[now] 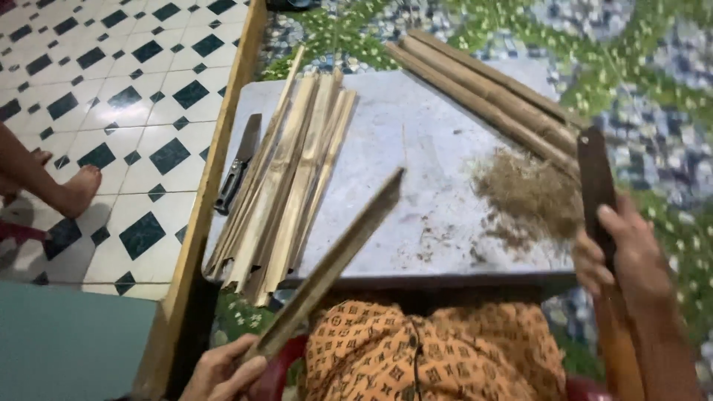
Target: The person uses a large knife to shave and smooth the surface of bamboo strips held in their left hand. They repeatedly scrape the blade along the length of the strips, occasionally rotating them to work different sides, while a pile of finished strips accumulates on the table.
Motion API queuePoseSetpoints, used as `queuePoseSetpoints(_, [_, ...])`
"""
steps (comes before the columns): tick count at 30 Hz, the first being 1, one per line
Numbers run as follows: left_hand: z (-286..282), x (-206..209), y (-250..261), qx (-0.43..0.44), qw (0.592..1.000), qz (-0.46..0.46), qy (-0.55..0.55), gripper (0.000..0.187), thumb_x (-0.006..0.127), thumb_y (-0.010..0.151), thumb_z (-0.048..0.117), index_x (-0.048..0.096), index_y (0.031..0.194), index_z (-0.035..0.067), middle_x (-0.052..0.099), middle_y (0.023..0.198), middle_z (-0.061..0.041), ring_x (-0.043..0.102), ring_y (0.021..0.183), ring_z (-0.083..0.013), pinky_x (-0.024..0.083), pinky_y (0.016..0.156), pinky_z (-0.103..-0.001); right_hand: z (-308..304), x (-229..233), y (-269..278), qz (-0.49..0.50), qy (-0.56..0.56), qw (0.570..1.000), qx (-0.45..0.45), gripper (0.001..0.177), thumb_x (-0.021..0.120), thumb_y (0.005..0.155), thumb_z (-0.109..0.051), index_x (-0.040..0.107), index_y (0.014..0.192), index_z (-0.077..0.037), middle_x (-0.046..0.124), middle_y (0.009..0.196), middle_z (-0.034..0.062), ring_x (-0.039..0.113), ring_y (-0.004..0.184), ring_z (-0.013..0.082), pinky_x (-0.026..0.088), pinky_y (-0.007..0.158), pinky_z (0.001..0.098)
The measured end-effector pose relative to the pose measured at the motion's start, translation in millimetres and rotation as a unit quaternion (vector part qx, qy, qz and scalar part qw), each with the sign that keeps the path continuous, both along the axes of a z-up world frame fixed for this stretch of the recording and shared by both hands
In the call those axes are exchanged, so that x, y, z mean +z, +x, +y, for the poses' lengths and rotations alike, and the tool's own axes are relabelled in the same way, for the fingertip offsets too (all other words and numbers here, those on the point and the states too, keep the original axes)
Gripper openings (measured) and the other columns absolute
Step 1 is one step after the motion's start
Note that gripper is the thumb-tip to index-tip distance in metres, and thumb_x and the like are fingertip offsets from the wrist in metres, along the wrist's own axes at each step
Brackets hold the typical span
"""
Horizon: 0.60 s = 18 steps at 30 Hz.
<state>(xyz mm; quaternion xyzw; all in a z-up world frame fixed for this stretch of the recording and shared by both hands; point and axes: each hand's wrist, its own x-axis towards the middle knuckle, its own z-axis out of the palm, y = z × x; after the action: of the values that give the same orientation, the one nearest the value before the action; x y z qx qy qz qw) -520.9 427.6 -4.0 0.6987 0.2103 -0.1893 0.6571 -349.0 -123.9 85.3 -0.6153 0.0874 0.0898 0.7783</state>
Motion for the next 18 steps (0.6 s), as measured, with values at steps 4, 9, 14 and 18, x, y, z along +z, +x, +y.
queuePoseSetpoints(4, [-27, 45, 7, -0.264, 0.848, -0.262, 0.378, 0.033, 0.068, 0.092, 0.017, 0.064, 0.126, 0.018, 0.056, 0.108, -0.01, 0.06, 0.063, -0.0189, 0.045, 0.062, -0.033, 64, 24, -35, -0.037, -0.124, 0.992, 0.015, 0.013, 0.045, 0.108, -0.024, 0.039, 0.116, -0.018, 0.046, 0.063, 0.0098, 0.036, 0.031, 0.0175, 0.031, 0.026, 0.0314])
queuePoseSetpoints(9, [-52, 79, 64, -0.286, 0.866, -0.176, 0.37, 0.028, 0.051, 0.102, 0.049, 0.061, 0.104, 0.023, 0.06, 0.063, 0.009, 0.047, 0.042, -0.0044, 0.041, 0.035, -0.018, 99, 38, -26, -0.224, -0.238, 0.944, 0.054, 0.039, 0.067, 0.091, -0.011, 0.056, 0.128, -0.001, 0.08, 0.094, 0.0106, 0.06, 0.034, 0.0154, 0.055, 0.031, 0.0263])
queuePoseSetpoints(14, [-80, 157, 105, -0.466, 0.749, -0.229, 0.413, 0.033, 0.038, 0.109, 0.046, 0.062, 0.109, 0.023, 0.05, 0.065, 0.012, 0.042, 0.046, -0.0032, 0.042, 0.044, -0.021, 86, -12, -4, -0.361, -0.476, 0.768, 0.229, 0.034, 0.076, 0.088, -0.026, 0.07, 0.116, -0.009, 0.082, 0.096, 0.0137, 0.087, 0.069, 0.0184, 0.075, 0.053, 0.023])
queuePoseSetpoints(18, [-98, 195, 137, -0.522, 0.648, -0.195, 0.519, 0.029, 0.041, 0.115, 0.047, 0.054, 0.105, 0.022, 0.042, 0.064, 0.009, 0.039, 0.047, -0.0075, 0.036, 0.04, -0.025, 80, -21, -10, -0.339, -0.51, 0.756, 0.23, 0.035, 0.076, 0.085, -0.039, 0.077, 0.112, -0.015, 0.081, 0.106, 0.0071, 0.084, 0.075, 0.0172, 0.073, 0.065, 0.0295])
